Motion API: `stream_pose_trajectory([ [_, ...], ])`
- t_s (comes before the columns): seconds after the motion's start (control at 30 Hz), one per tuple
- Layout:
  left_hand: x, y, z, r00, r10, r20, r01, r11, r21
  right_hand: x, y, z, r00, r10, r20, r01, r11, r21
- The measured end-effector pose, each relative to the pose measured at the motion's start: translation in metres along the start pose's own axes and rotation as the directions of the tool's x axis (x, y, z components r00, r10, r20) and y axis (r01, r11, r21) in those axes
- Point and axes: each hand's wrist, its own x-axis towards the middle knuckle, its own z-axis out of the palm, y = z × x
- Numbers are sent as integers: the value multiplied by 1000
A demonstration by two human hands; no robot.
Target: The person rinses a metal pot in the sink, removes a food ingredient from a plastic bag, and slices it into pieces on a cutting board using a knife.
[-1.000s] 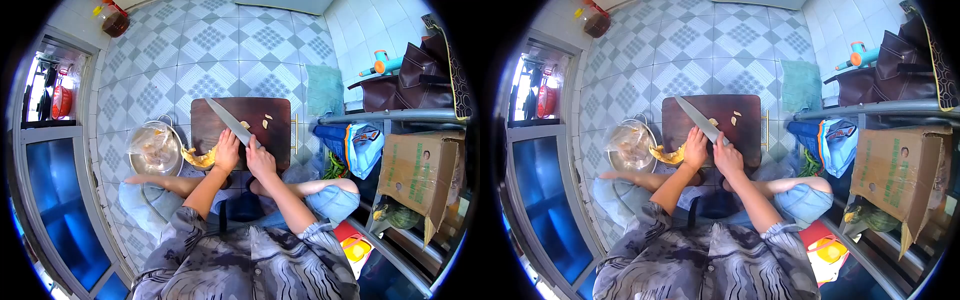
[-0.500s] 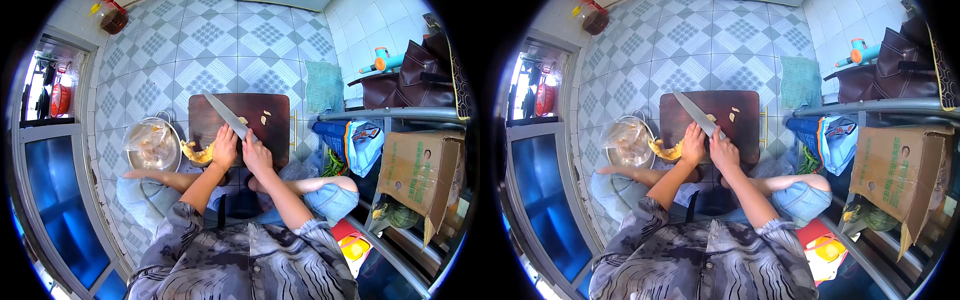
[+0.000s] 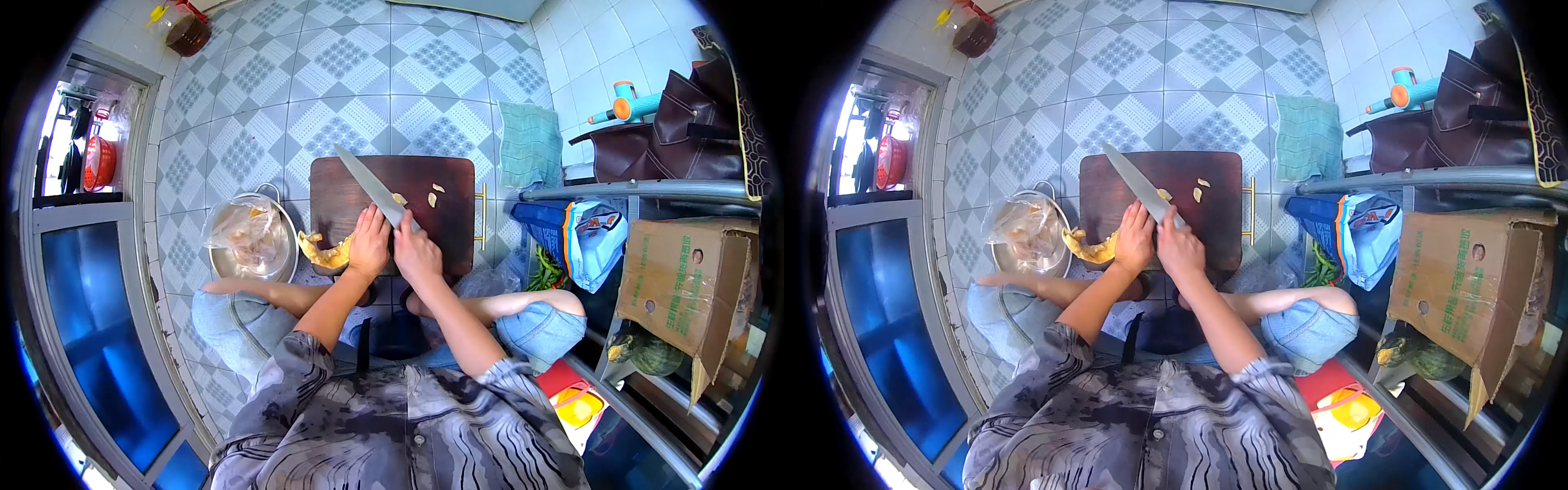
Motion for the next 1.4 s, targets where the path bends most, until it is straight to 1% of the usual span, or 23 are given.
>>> stream_pose_trajectory([
  [0.1, 1, 0, -1, 1000, -1, -31, 0, 999, -36, 15, -14, -3, 998, 34, 49, -35, 999, 18],
  [0.13, 0, 2, -2, 999, 0, -36, -1, 999, -35, 12, -6, 0, 1000, -21, -8, 21, 1000, 9],
  [0.2, 1, 4, -3, 999, -24, 29, 23, 999, 39, -7, 9, 3, 999, -10, -31, 10, 1000, 0],
  [0.23, -1, 5, -5, 999, -20, 30, 19, 999, 36, -22, 16, 5, 999, 12, -43, -13, 1000, -6],
  [0.33, 4, 7, -7, 1000, -13, 21, 13, 1000, 20, -34, 28, 4, 999, 46, -2, -46, 999, -28],
  [0.37, 2, 6, -7, 999, 5, 32, -6, 999, 53, -38, 27, 4, 998, 58, 19, -57, 997, -42],
  [0.43, 0, 5, -5, 999, 18, 50, -22, 996, 82, -23, 21, 5, 999, 43, 20, -42, 998, -40],
  [0.5, 0, 4, -1, 1000, 23, 3, -24, 998, 58, -1, 7, 2, 1000, 0, -8, 0, 1000, 4],
  [0.53, 1, 3, 0, 999, 32, -19, -31, 999, 32, 8, 2, 4, 1000, -4, 12, 4, 999, -35],
  [0.63, 0, 3, 1, 999, 23, -28, -22, 999, 24, 6, 3, 1, 1000, -22, -14, 21, 999, -37],
  [0.67, 2, 4, 0, 999, 25, -33, -24, 999, 26, -1, 6, -5, 999, 25, 47, -25, 1000, 9],
  [0.77, 3, 8, -6, 1000, 9, 2, -9, 996, 84, -41, 27, 2, 997, 75, -11, -75, 997, -13],
  [0.8, 5, 8, -7, 1000, 14, 14, -15, 995, 95, -50, 33, 2, 990, 125, 72, -123, 992, -25],
  [0.83, 4, 9, -8, 999, 19, 36, -23, 994, 106, -48, 32, 0, 989, 127, 75, -125, 992, -26],
  [0.9, 3, 7, -7, 999, 36, 37, -39, 994, 99, -41, 27, 3, 992, 115, 50, -116, 993, 4],
  [0.93, 2, 6, -6, 999, 48, 26, -50, 994, 96, -29, 21, 3, 996, 88, 6, -88, 996, 20],
  [0.97, 1, 5, -3, 998, 46, 31, -48, 994, 94, -14, 12, 3, 996, 90, 11, -90, 996, 21],
  [1.03, 0, 2, 3, 999, 44, -30, -43, 998, 53, 6, -2, 3, 998, 57, 11, -57, 998, 14],
  [1.07, 2, 2, 4, 998, 48, -42, -45, 997, 59, 10, -6, 3, 997, 76, 26, -76, 997, 12],
  [1.17, 2, 6, 0, 1000, 22, -7, -21, 998, 55, -5, 8, -4, 999, 49, 13, -49, 999, -3],
  [1.23, 0, 8, -4, 1000, 27, 17, -28, 996, 80, -33, 24, 0, 997, 72, -6, -72, 997, 0],
  [1.3, 5, 8, -4, 1000, 20, 23, -23, 994, 104, -52, 37, 4, 993, 113, 15, -111, 990, -89],
  [1.4, 4, 5, -2, 999, 37, 30, -39, 995, 93, -34, 29, 8, 997, 68, -40, -71, 996, -54],
])
